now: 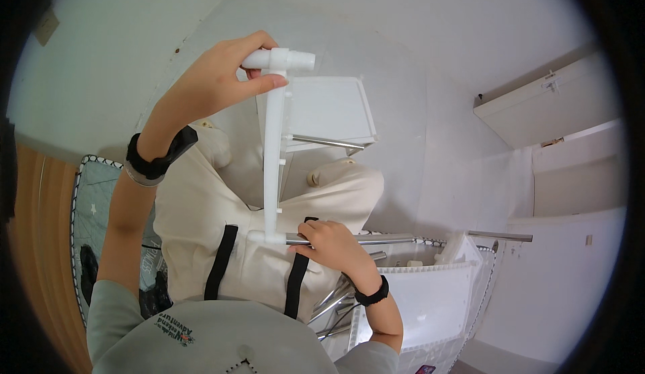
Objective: The person is assembling a small white plastic cart by attaching metal support bars to the shelves.
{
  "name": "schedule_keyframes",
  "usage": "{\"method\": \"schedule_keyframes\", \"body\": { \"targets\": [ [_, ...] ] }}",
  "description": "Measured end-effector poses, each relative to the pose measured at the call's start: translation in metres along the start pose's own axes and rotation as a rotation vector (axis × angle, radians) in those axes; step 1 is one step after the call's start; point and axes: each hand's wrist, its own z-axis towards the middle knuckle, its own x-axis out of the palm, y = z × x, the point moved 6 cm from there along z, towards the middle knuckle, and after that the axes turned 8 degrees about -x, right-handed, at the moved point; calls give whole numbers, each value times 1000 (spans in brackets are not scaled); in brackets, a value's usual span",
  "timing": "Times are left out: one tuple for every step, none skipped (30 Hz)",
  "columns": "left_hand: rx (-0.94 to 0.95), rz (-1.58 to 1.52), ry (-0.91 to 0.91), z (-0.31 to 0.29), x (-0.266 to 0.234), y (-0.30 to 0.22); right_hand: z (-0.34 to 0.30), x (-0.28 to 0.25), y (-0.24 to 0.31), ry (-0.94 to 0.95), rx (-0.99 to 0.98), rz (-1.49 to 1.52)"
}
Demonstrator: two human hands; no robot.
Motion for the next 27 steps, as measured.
{"method": "schedule_keyframes", "body": {
  "targets": [
    [51, -15, 7, -2, 1, -3, -2, 5, -3, 54, 47, 76],
    [51, -16, 9, -3, 4, -4, -3, 5, -2, 54, 49, 77],
    [113, -63, -8, -6, 7, -7, -5, 8, -4, 106, 104, 107],
    [174, -110, -25, -9, 8, -12, -7, 12, -5, 158, 160, 138],
    [174, -109, -25, -11, 7, -15, -7, 14, -6, 158, 159, 138],
    [119, -126, 51, -12, 9, -17, -8, 18, -7, 188, 161, 129],
    [64, -142, 127, -13, 12, -17, -9, 20, -7, 217, 162, 119],
    [67, -141, 127, -15, 14, -17, -10, 20, -6, 215, 163, 118],
    [130, -141, 84, -18, 16, -18, -12, 21, -7, 246, 187, 88],
    [194, -141, 41, -20, 15, -19, -13, 22, -8, 276, 211, 57],
    [196, -139, 41, -22, 16, -18, -14, 20, -9, 273, 211, 56],
    [193, -180, 33, -24, 16, -18, -18, 16, -11, 242, 218, 31],
    [189, -221, 25, -25, 16, -17, -19, 13, -12, 211, 226, 6],
    [192, -222, 28, -26, 14, -17, -19, 14, -14, 209, 229, 7],
    [161, -198, 31, -26, 13, -17, -18, 15, -16, 169, 195, 6],
    [129, -174, 32, -26, 12, -15, -16, 14, -17, 130, 160, 4],
    [133, -173, 33, -26, 11, -16, -13, 15, -18, 126, 161, 3],
    [140, -177, 34, -27, 11, -16, -11, 18, -19, 151, 174, -1],
    [147, -178, 34, -27, 10, -17, -9, 20, -20, 174, 185, -5],
    [149, -172, 32, -27, 8, -17, -7, 20, -24, 168, 182, -6],
    [158, -166, 24, -27, 8, -19, -6, 18, -27, 104, 157, -33],
    [167, -158, 16, -26, 7, -21, -4, 15, -31, 38, 132, -60],
    [175, -151, 18, -26, 5, -25, -1, 14, -36, 28, 132, -61],
    [164, -173, 9, -28, 4, -22, 5, 17, -41, 42, 138, -83],
    [155, -194, 0, -28, 2, -18, 11, 19, -48, 56, 144, -105],
    [157, -197, 4, -28, 3, -13, 17, 22, -56, 56, 149, -105],
    [176, -206, -21, -29, 4, -12, 22, 26, -65, 47, 164, -110]
  ]
}}
